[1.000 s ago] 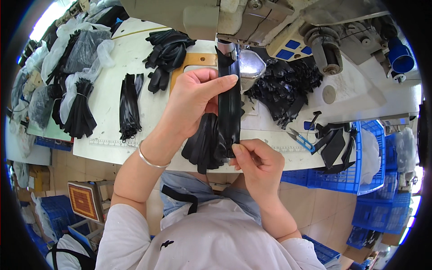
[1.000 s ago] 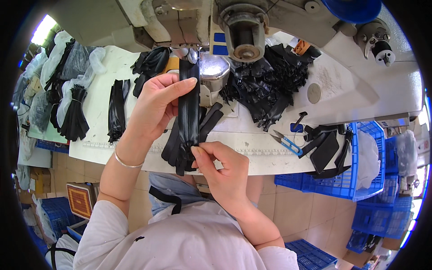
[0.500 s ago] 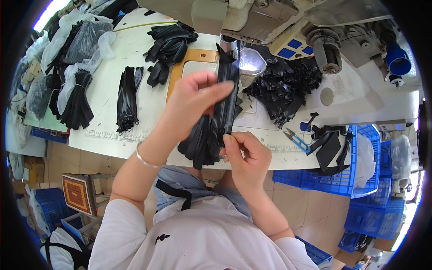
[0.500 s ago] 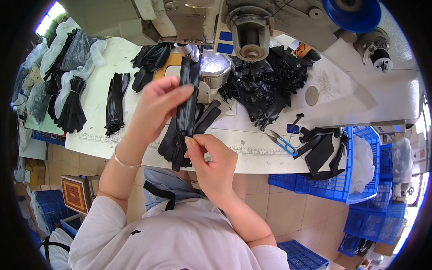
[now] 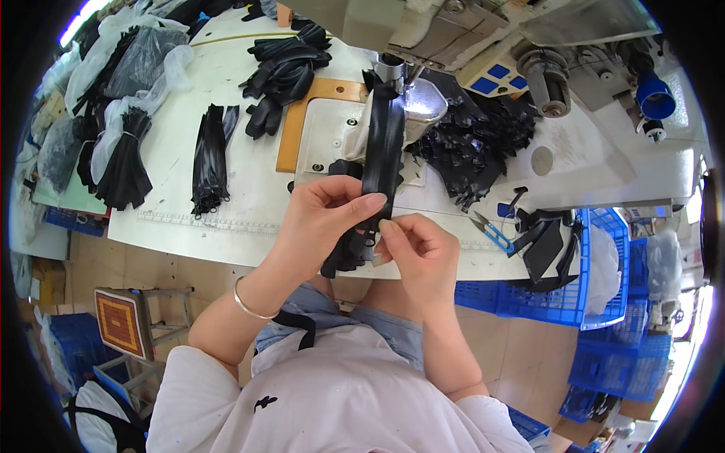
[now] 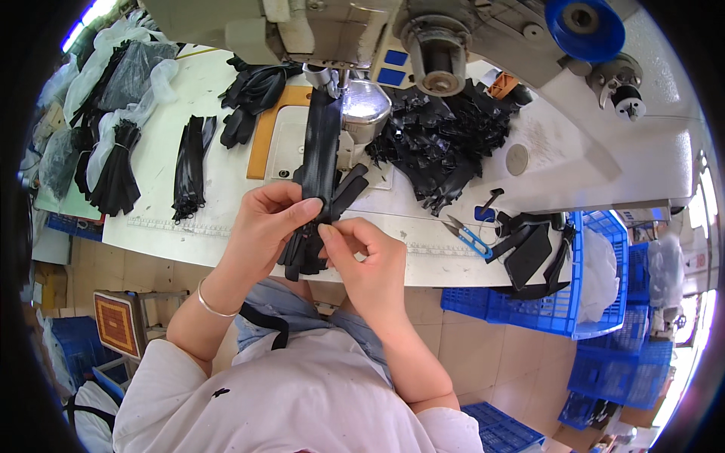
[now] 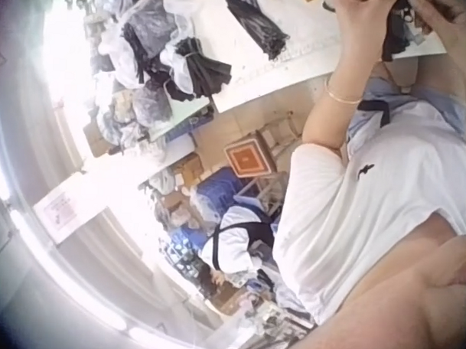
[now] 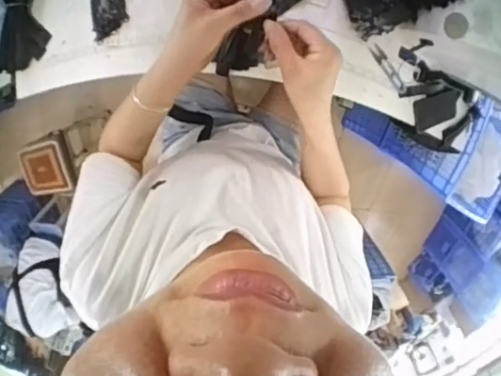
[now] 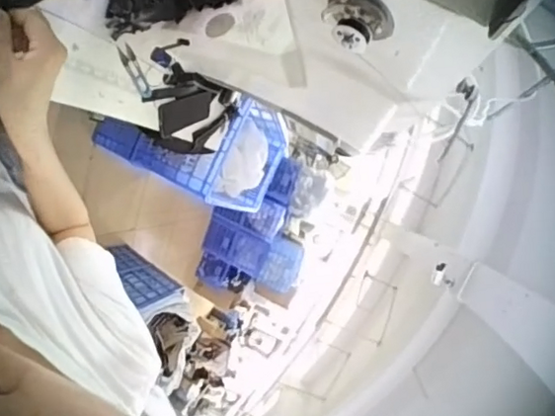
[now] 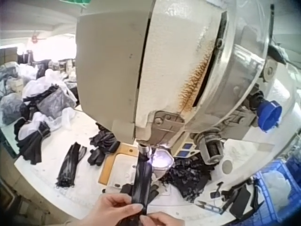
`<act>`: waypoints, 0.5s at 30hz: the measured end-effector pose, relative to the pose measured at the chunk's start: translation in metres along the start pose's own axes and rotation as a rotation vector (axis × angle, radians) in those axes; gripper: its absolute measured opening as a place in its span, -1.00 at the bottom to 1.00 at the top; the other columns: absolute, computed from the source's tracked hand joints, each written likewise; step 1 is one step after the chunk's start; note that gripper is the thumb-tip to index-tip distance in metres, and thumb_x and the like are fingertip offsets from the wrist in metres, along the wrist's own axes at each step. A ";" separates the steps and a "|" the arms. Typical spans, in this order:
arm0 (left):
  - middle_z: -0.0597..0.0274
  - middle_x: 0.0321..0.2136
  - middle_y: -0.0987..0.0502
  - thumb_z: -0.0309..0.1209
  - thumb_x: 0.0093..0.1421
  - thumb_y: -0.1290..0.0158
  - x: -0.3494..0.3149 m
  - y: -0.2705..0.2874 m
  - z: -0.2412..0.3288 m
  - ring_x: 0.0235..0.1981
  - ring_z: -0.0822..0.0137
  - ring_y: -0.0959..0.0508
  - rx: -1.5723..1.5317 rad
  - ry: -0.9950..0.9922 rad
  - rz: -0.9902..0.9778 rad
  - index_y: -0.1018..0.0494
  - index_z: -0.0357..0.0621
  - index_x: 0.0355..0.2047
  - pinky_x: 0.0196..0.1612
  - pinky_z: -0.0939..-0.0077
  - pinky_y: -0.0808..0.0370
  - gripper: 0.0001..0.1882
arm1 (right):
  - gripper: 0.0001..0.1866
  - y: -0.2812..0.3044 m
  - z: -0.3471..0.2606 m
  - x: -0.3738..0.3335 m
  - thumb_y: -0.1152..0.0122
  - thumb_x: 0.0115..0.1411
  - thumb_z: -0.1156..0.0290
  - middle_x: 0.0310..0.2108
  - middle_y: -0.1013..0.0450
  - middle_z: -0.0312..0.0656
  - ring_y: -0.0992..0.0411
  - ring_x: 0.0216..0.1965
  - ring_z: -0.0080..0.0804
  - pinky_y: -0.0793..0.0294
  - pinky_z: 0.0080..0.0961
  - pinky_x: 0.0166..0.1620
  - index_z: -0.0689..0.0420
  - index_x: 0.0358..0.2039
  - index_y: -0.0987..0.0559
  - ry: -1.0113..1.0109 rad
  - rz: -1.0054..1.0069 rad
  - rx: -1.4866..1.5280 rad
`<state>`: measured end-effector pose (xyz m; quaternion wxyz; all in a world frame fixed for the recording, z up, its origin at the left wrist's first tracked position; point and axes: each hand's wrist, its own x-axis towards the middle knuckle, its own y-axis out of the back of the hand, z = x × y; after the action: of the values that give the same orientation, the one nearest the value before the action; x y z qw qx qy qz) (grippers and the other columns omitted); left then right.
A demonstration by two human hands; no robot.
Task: Stitching black elastic straps using an industrial sewing machine.
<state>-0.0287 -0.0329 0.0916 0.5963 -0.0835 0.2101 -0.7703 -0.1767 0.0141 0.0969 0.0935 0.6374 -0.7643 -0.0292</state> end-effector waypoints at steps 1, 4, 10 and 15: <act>0.39 -0.52 -0.49 -0.53 0.12 -0.17 0.000 0.001 -0.003 -0.51 0.63 -0.46 0.001 0.007 -0.006 -0.47 -0.23 -0.45 -0.45 0.73 -0.43 -0.92 | -0.92 0.004 0.000 0.000 -0.20 0.14 0.53 -0.58 -0.48 -0.26 -0.40 -0.56 -0.65 -0.36 -0.67 -0.46 0.28 -0.44 -0.54 -0.081 -0.089 0.074; 0.45 -0.57 -0.47 -0.40 0.11 -0.22 0.000 0.002 -0.006 -0.53 0.69 -0.36 -0.017 -0.022 -0.010 -0.52 -0.22 -0.43 -0.46 0.78 -0.31 -0.85 | -0.93 0.004 0.002 -0.003 -0.18 0.16 0.55 -0.56 -0.48 -0.27 -0.40 -0.54 -0.66 -0.35 -0.71 -0.45 0.29 -0.44 -0.55 -0.087 -0.149 0.125; 0.38 -0.49 -0.54 -0.45 0.15 -0.16 0.006 -0.012 0.012 -0.53 0.62 -0.48 -0.236 0.141 -0.032 -0.53 -0.26 -0.34 -0.44 0.72 -0.44 -0.87 | -0.98 0.003 0.013 -0.007 -0.17 0.12 0.65 -0.52 -0.46 -0.24 -0.38 -0.49 -0.63 -0.32 -0.71 -0.39 0.31 -0.44 -0.53 0.135 -0.089 0.001; 0.34 -0.48 -0.56 -0.47 0.17 -0.14 0.007 -0.010 0.010 -0.54 0.60 -0.51 -0.234 0.130 -0.023 -0.53 -0.27 -0.33 -0.50 0.75 -0.45 -0.88 | -0.93 -0.001 0.013 -0.007 -0.25 0.06 0.59 -0.61 -0.40 -0.25 -0.32 -0.58 -0.59 -0.31 -0.66 -0.46 0.27 -0.48 -0.51 0.179 -0.030 0.008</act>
<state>-0.0355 -0.0396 0.1039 0.5587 -0.1050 0.3357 -0.7510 -0.1765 0.0199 0.0831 0.1582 0.6493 -0.7433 0.0296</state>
